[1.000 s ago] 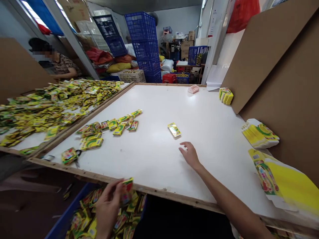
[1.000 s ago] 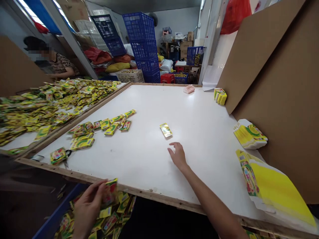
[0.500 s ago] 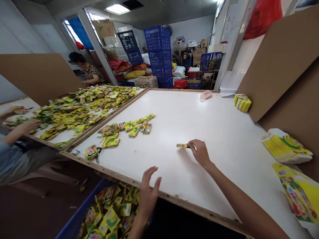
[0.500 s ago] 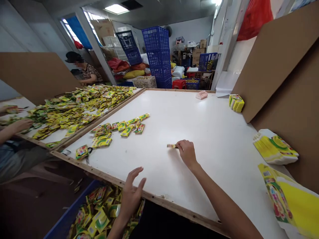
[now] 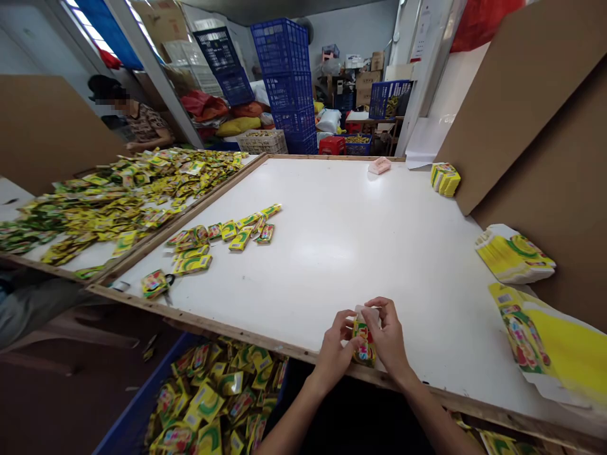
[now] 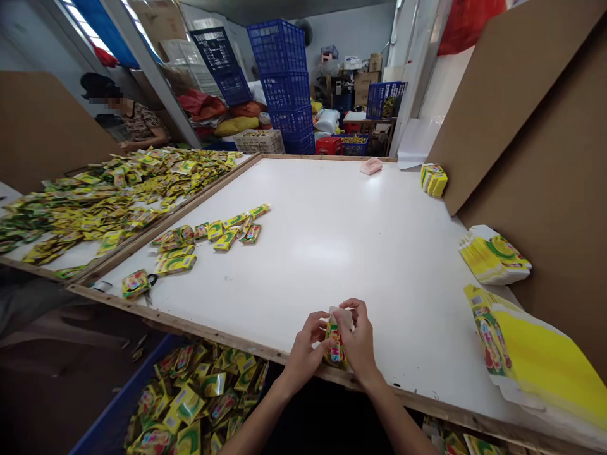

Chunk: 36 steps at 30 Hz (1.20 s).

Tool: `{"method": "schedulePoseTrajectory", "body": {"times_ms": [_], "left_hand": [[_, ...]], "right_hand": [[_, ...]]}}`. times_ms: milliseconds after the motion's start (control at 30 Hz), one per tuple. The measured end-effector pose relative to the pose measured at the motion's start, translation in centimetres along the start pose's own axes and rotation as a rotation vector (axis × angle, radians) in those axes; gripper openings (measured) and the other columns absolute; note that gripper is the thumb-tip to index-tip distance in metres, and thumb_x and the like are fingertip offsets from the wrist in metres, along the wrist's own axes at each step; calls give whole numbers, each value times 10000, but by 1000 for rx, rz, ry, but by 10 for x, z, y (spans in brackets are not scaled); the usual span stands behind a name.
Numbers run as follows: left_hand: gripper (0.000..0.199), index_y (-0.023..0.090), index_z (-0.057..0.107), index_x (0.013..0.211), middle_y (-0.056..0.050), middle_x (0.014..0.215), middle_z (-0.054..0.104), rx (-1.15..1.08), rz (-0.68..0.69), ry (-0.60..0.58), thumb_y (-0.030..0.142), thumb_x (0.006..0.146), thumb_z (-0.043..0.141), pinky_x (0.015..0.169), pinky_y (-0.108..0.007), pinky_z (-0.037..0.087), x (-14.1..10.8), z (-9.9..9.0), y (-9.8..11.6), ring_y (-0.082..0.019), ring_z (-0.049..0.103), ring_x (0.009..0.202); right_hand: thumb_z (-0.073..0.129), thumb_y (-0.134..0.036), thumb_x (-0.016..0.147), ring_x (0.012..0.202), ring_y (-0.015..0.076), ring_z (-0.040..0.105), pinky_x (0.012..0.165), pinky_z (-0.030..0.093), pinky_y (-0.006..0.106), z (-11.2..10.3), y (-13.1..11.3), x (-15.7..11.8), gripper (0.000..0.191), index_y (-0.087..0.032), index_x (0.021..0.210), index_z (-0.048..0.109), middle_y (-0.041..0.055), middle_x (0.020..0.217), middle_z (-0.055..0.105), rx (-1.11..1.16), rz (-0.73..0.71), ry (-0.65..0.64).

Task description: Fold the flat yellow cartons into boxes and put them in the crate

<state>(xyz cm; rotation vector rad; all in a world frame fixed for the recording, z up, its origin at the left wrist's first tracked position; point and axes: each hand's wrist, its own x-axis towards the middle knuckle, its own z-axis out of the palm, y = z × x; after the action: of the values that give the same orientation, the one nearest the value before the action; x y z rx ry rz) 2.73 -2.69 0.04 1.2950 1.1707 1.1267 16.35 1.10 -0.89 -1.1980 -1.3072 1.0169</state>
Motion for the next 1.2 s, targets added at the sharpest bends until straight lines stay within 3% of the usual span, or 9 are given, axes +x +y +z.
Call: {"method": "schedulePoseTrajectory", "body": {"times_ms": [67,300,400,567,700,767,900,1067,1200], "left_hand": [[408,220,499,1180,-44,953,637,-34,-32,14,237,792,626,748,-299,521,3,-2,-2,-167,638,809],[263,182,614,1047,-63,950,666,-37,-53,-72,291,808,619,732,-291,526,10,-7,-1,-175,635,814],[214,180,629,1012,-84,1041,655,1,27,-5,277,825,591,852,-333,511,13,-4,2,-201,627,961],[353,204,545,1160,-81,1054,656,-38,84,38,230,812,603,901,-364,494,15,0,7,-200,632,984],[181,189,655,986,-80,1005,658,143,161,18,260,849,560,874,-341,490,12,-2,12,-203,614,982],[183,190,673,968,-82,1003,659,182,187,39,273,857,553,855,-334,494,10,-1,13,-204,611,980],[179,186,680,942,-82,978,670,160,163,93,293,850,570,838,-328,502,10,3,10,-204,622,949],[180,167,661,842,-53,803,674,113,60,156,336,827,602,740,-287,501,18,8,9,-178,623,787],[190,166,667,866,-49,819,673,79,43,121,338,838,590,743,-279,492,18,10,7,-173,618,797]], "right_hand": [[589,-442,838,803,195,625,705,520,305,-3,5,-9,290,-203,993,534,59,927,651,50,11,20],[537,-432,879,845,222,629,763,513,330,-20,4,-13,280,-196,884,688,70,905,687,-6,-25,-229],[514,-423,893,875,227,622,766,515,332,-20,1,-8,299,-202,865,714,80,922,679,-21,-94,-190],[529,-400,889,806,194,622,739,521,319,-16,5,-12,321,-203,1129,611,62,921,678,-8,-74,-50],[542,-392,887,917,212,624,811,504,335,-17,6,-16,224,-225,924,687,62,963,686,-39,-134,-135],[557,-386,881,946,217,623,838,496,346,-17,6,-19,209,-232,917,694,60,979,690,-63,-152,-130],[553,-403,879,955,227,622,827,496,358,-18,6,-21,231,-241,973,688,59,1000,698,-141,-129,-91],[546,-448,874,832,227,623,763,490,349,-24,-1,-11,251,-240,889,687,46,870,708,-241,-84,-115],[523,-450,883,795,215,625,749,494,334,-27,-4,-8,268,-230,837,668,42,826,701,-224,-96,-124]]}}
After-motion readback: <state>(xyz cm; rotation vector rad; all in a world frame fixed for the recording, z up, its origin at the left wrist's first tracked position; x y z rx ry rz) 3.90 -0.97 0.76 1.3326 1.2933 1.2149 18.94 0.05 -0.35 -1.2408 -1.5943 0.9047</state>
